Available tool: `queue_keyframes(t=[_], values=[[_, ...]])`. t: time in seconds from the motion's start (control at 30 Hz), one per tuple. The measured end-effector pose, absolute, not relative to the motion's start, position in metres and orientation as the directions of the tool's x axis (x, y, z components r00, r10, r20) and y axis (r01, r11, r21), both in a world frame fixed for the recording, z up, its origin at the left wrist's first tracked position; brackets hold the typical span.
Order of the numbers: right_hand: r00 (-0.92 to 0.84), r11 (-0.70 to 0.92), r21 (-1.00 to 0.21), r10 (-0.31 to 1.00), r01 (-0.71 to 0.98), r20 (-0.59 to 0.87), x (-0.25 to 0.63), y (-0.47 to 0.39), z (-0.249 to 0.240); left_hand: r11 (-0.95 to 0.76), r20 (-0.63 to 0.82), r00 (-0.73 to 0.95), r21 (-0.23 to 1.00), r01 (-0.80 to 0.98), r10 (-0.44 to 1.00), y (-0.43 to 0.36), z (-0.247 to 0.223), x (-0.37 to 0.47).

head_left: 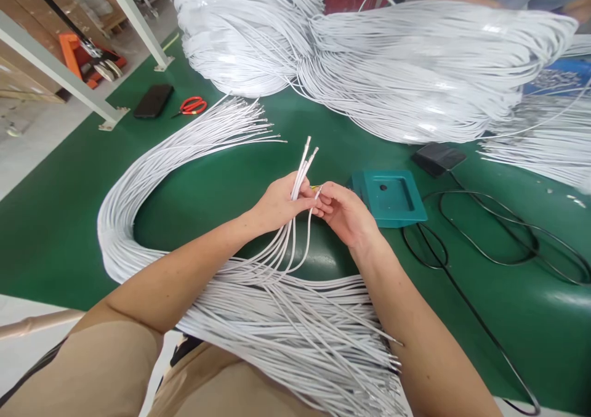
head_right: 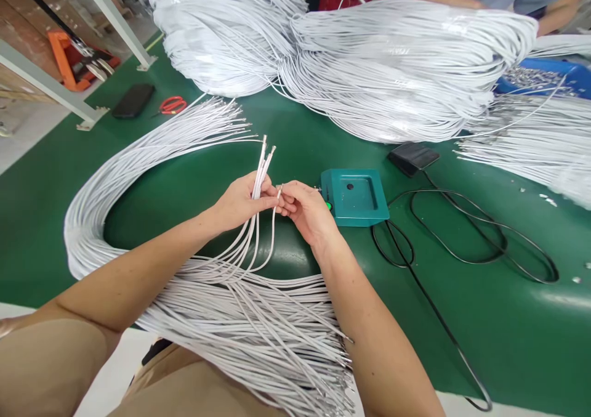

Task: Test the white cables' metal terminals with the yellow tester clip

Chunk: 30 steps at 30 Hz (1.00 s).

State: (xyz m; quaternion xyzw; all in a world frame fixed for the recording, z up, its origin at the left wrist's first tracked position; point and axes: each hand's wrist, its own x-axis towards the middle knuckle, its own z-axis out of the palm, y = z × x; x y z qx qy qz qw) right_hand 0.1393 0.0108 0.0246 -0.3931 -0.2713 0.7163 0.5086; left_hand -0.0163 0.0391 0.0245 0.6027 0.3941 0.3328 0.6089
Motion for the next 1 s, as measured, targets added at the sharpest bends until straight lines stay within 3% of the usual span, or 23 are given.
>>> queue_keyframes(t=[0.27,0.53,0.8,0.9,1.0], values=[[-0.154,-0.294,-0.851,0.955,-0.435,-0.252,0.141,0.011,0.022,-0.032,-0.060,0.536,0.986,0.161,0.842,0.036,0.030,-0.017],[-0.199,-0.329,-0.802,0.944,-0.498,-0.263,0.142,0.012,0.019,0.059,-0.033,0.576,0.998,-0.028,0.817,0.039,0.025,-0.020],[-0.191,-0.296,-0.834,0.954,-0.465,-0.232,0.142,0.010,0.019,0.074,-0.041,0.583,0.997,-0.032,0.811,0.043,0.026,-0.024],[-0.058,-0.192,-0.927,0.981,-0.321,-0.183,0.140,0.008,0.020,0.062,-0.071,0.557,0.997,0.035,0.827,0.043,0.031,-0.023],[0.087,-0.016,-0.998,0.996,0.055,-0.011,0.137,0.006,0.019,0.150,-0.144,0.543,0.988,0.033,0.827,0.044,0.034,-0.022]])
